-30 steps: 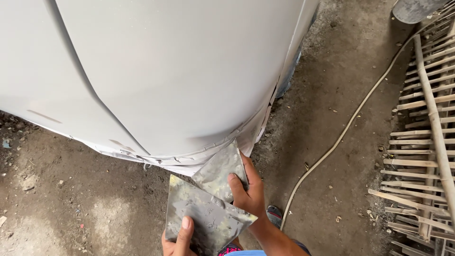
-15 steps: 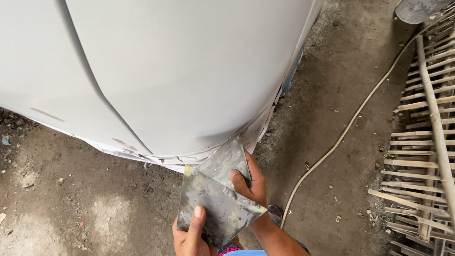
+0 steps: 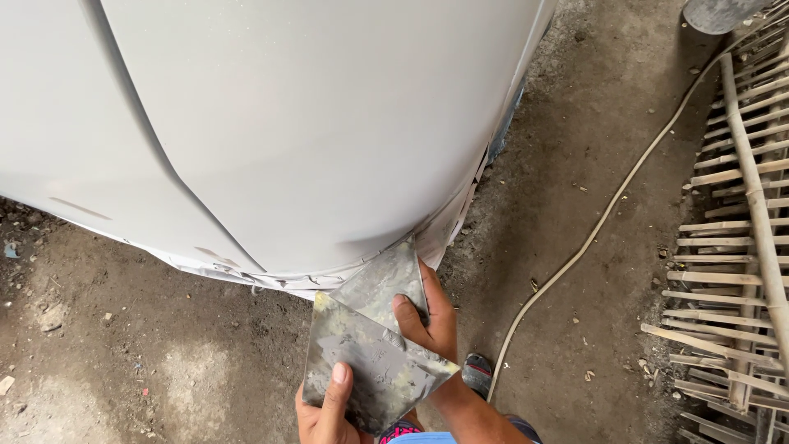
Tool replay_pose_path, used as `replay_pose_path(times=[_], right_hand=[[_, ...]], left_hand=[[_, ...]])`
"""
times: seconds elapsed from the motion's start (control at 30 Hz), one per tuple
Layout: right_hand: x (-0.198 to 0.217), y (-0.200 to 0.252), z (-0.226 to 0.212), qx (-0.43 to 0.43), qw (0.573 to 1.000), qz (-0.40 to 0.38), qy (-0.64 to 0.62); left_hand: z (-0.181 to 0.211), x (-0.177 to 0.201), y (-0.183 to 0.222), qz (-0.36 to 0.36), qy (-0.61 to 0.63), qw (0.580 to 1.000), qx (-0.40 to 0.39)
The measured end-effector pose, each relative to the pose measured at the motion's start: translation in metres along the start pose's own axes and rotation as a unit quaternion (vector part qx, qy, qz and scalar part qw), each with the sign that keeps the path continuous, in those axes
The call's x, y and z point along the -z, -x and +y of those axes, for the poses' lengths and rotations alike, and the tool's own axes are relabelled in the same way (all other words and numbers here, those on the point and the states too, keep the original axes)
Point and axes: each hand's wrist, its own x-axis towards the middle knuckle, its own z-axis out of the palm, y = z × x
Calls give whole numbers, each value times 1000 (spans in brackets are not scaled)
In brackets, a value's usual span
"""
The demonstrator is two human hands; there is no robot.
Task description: The person applies body filler to the front bumper and side door of a white car using a putty knife. They spread the filler over several small areas and smooth it out along the panel edges and around the door handle.
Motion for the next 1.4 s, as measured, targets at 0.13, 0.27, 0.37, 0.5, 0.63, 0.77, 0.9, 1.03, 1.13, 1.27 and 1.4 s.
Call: replay_pose_path(times=[0.13,0.27,0.37,0.5,0.63,0.77,0.9,1.03,1.13,1.27,1.4], right_hand=[[-1,1,-15,42,995,-27,90],[11,4,-10,66,995,-23,78],[18,10,2,37,998,8,59],[24,18,-7,1,1000,12,19],[43,24,-13,-45,999,22,-18],[80,36,9,-40,997,44,-55],[109,39,0,-40,986,26,-157],[150,58,17,-18,963,32,-266],[154,58,-11,21,951,-31,-308],[159,61,-25,46,955,-116,-268],[176,62,-14,72,986,-100,-108]], left_hand=[[8,0,7,-4,17,999,39],[-28,71,-26,36,-103,994,16],[-40,98,-38,-50,-202,977,-45],[-24,54,-21,12,-65,997,-26],[-25,46,-23,-28,-64,997,-25],[-36,42,-27,-26,-57,998,-3],[-48,37,-31,-9,-60,998,14],[-28,-2,-14,-39,-49,998,17],[-23,-22,-4,-44,-23,999,4],[-6,-70,28,-43,52,998,-21],[-10,-79,30,-36,15,997,-66]])
